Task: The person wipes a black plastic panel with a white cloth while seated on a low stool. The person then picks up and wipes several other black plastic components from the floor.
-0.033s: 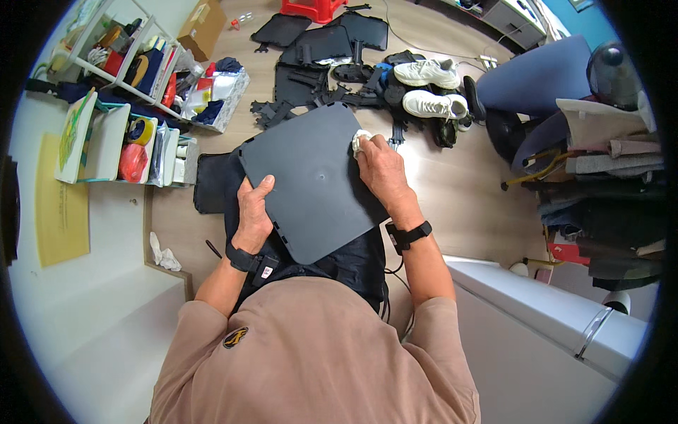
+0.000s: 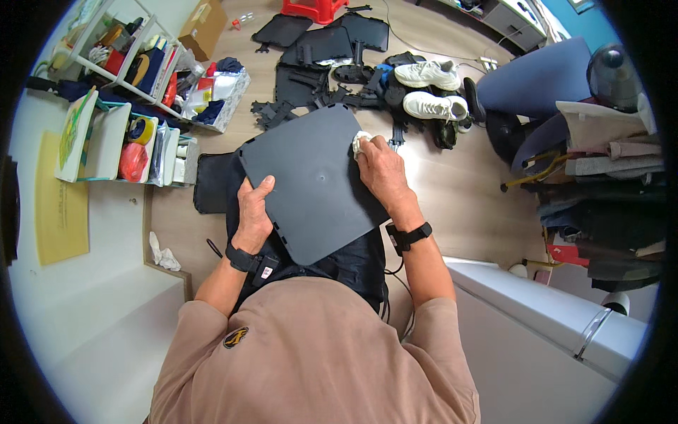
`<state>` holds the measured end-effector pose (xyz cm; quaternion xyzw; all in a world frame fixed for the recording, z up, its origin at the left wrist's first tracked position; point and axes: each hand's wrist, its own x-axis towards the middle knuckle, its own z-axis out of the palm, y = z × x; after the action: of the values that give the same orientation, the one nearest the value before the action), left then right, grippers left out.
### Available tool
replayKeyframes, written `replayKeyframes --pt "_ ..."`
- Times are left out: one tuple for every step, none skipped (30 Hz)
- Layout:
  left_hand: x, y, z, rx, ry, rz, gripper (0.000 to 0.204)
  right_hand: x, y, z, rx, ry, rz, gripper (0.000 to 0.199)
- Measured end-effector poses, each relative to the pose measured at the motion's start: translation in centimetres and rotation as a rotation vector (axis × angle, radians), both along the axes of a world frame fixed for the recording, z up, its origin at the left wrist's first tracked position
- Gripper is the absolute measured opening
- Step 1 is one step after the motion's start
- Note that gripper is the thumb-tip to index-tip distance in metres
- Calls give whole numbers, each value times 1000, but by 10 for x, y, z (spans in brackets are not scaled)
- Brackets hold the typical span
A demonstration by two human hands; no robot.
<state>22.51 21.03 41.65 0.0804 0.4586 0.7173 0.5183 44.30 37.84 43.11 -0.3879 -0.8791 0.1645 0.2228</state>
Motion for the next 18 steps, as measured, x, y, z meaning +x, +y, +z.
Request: replayKeyframes --pt "-2 1 0 -36 -21 -4 48 -1 1 0 22 17 20 23" --pt "-5 0 0 -13 -26 -10 48 -2 -1 1 37 23 25 23" --pt "-9 4 0 -11 -35 -13 48 -5 1 2 64 38 28 23" --pt "-10 3 0 -11 -54 -20 49 -6 -3 3 44 24 25 23" --pt "-12 2 0 -8 -68 -31 48 -7 -6 4 26 12 20 23" --pt "-13 -1 -1 3 -88 -43 48 -7 -10 6 13 5 24 22" --pt "-14 -3 -1 32 -115 -52 48 -7 -14 8 6 -6 26 22" --pt "-14 -4 -3 9 -128 -61 49 -8 -16 10 8 -8 39 22" --pt "-15 -4 -4 6 -146 -67 50 -10 -18 11 21 -2 59 21" --pt "-16 -4 -6 7 -166 -74 51 -13 -22 12 -8 2 46 22" --pt "-17 -4 -9 -5 -173 -88 51 -17 -27 12 -27 14 37 22" --pt "-17 -4 -12 -14 -184 -104 51 -21 -32 12 -53 25 21 23" --pt "-17 -4 -15 -23 -197 -119 50 -25 -38 12 -58 33 45 23" --pt "-17 -3 -18 -18 -205 -124 50 -31 -45 10 -72 40 62 23" --pt "-16 -2 -21 -12 -215 -127 49 -36 -51 8 -86 48 76 23" --pt "-15 -1 -25 -17 -229 -129 48 -43 -57 6 -77 52 111 24" --pt "-14 -1 -27 9 -240 -127 46 -49 -63 4 -70 34 135 27" --pt "-13 -1 -29 27 -253 -122 44 -53 -69 4 -66 65 170 27"
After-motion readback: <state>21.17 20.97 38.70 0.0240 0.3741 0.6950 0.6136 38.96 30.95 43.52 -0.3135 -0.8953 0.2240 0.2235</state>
